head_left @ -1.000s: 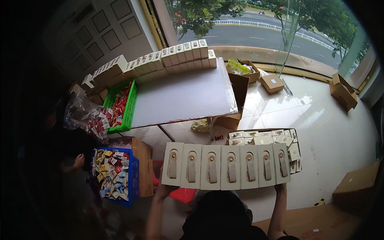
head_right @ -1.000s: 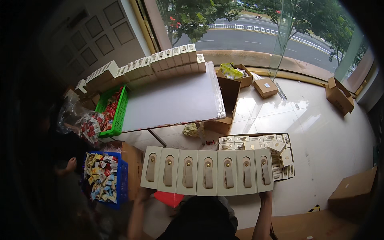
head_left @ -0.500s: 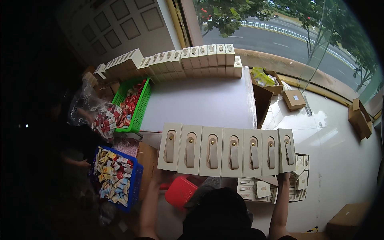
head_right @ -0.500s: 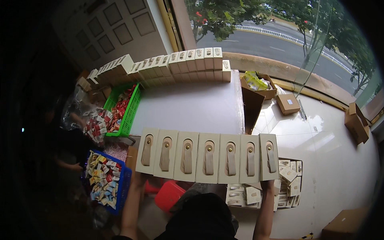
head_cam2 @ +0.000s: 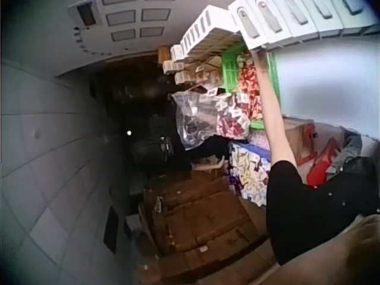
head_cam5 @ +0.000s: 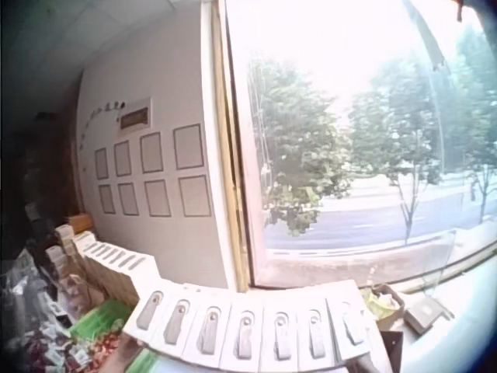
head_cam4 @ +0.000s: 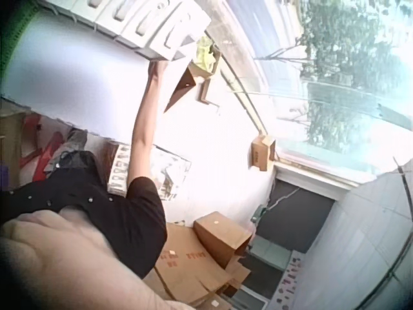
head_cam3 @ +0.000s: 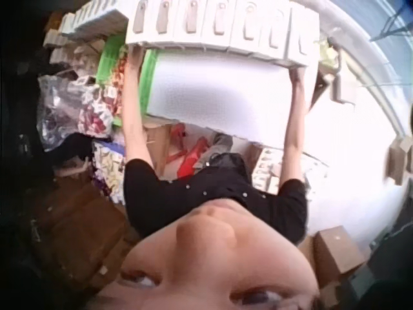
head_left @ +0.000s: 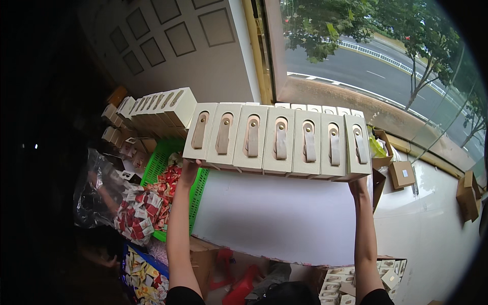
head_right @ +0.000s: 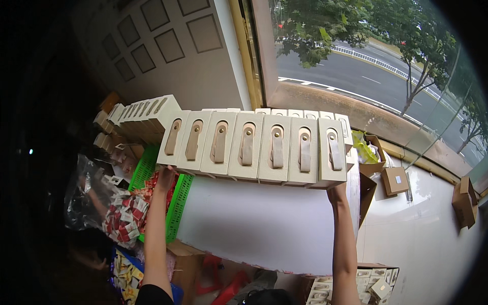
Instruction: The person removes small white boxes from a large cardboard box and stacks them in rows on a nearby table. The person repeats this process multiple times, moving between the large box and the table to build up a large stack of boxes.
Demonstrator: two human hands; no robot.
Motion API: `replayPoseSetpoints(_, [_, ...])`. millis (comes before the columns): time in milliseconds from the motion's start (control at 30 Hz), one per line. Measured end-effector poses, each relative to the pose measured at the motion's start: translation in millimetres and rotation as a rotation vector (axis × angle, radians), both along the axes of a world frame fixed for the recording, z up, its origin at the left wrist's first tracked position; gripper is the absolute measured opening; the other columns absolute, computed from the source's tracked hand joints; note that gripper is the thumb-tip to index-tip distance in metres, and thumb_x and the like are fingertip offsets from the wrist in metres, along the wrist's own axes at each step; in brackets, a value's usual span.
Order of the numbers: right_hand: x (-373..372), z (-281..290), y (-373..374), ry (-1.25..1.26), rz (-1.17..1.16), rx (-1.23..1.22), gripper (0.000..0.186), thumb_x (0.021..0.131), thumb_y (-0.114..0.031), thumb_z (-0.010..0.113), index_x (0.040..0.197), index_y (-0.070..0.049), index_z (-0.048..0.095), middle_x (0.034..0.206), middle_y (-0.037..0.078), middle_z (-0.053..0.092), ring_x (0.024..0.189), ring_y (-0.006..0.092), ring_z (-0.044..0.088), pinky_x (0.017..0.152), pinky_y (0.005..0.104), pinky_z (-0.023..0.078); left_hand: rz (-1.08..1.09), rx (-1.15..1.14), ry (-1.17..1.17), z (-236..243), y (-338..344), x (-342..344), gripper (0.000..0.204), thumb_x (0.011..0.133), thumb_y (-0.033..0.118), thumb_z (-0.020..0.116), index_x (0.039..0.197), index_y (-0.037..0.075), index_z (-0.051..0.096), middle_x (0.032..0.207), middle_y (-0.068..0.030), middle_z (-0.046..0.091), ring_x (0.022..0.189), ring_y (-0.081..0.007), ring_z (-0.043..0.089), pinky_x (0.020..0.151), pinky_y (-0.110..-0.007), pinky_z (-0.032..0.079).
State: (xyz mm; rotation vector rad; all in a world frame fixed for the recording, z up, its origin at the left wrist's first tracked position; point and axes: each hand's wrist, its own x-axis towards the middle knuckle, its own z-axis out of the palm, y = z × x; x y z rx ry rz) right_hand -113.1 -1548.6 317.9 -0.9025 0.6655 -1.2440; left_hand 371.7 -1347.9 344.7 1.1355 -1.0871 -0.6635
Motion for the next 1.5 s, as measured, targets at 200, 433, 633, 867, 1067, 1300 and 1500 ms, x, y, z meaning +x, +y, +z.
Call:
replayPoseSetpoints(200, [129,-2,-123,0.259,0.109,-0.178,0.048,0.088,-0.023,0.054,0.129,-0.004,0.038,0.125,0.007,0.044,0.114,0.0157,0.042,0.095,0.028,0.034,0.113,0.022,-0.01,-2,-91,115,0.087,0.074,0.06,0.059,0.133,0.003,0.031,0.13,-0.0023,0.04,0.121,-0.0167,0.036,0.1,-0.033,0.028])
replayPoseSetpoints(433, [191,36,-146,0.429,0.144,-0.188,0.024,0.093,-0.028,0.04,0.103,-0.006,0.045,0.101,0.003,0.046,0.096,0.0113,0.042,0.091,0.0232,0.028,0.139,0.173,0.033,-49,-142,205,0.093,0.071,0.065,0.055,0.137,0.007,0.025,0.138,-0.0047,0.033,0.126,-0.0209,0.033,0.101,-0.038,0.031])
replayPoseSetpoints(633, [199,9,-169,0.084,0.237,-0.071,0.034,0.094,-0.031,0.032,0.106,-0.003,0.046,0.113,0.007,0.052,0.108,0.0166,0.044,0.098,0.0284,0.027,0.495,0.198,-0.154,-58,-156,198,0.063,0.086,0.052,0.049,0.123,0.002,0.04,0.117,-0.0068,0.049,0.107,-0.019,0.046,0.09,-0.03,0.035])
replayPoseSetpoints(867, [203,22,-161,0.089,0.279,-0.068,0.044,0.091,-0.035,0.036,0.118,-0.001,0.043,0.113,0.008,0.051,0.108,0.0161,0.045,0.097,0.0299,0.03,1.0,0.662,-0.625,14,-159,107,0.063,0.09,0.056,0.031,0.112,-0.002,0.038,0.09,-0.0304,0.057,0.087,-0.0439,0.055,0.074,-0.048,0.042])
replayPoseSetpoints(1067, [210,28,-147,0.284,0.141,-0.153,0.043,0.092,-0.037,0.035,0.12,-0.005,0.04,0.108,0.004,0.042,0.103,0.0137,0.042,0.091,0.0303,0.033,1.042,0.806,-0.711,28,-139,97,0.064,0.088,0.062,0.021,0.116,0.006,0.032,0.083,-0.028,0.06,0.083,-0.0478,0.055,0.07,-0.052,0.042])
replayPoseSetpoints(1300, [192,27,-132,0.463,0.116,-0.083,0.048,0.093,-0.037,0.033,0.118,0.003,0.044,0.113,0.014,0.048,0.107,0.0208,0.045,0.092,0.0295,0.034,1.161,0.491,-0.544,0,-124,102,0.06,0.089,0.055,0.033,0.12,0.003,0.035,0.11,-0.0248,0.048,0.094,-0.0409,0.05,0.079,-0.046,0.04])
replayPoseSetpoints(1500, [78,22,-48,0.284,-0.025,0.002,0.031,0.093,-0.028,0.04,0.109,-0.005,0.052,0.103,0.001,0.058,0.093,0.009,0.052,0.073,0.0246,0.042,0.868,0.156,-0.62,-10,-112,-31,0.036,0.091,0.024,0.051,0.115,-0.001,0.04,0.102,-0.0152,0.041,0.079,-0.0237,0.046,0.07,-0.033,0.041])
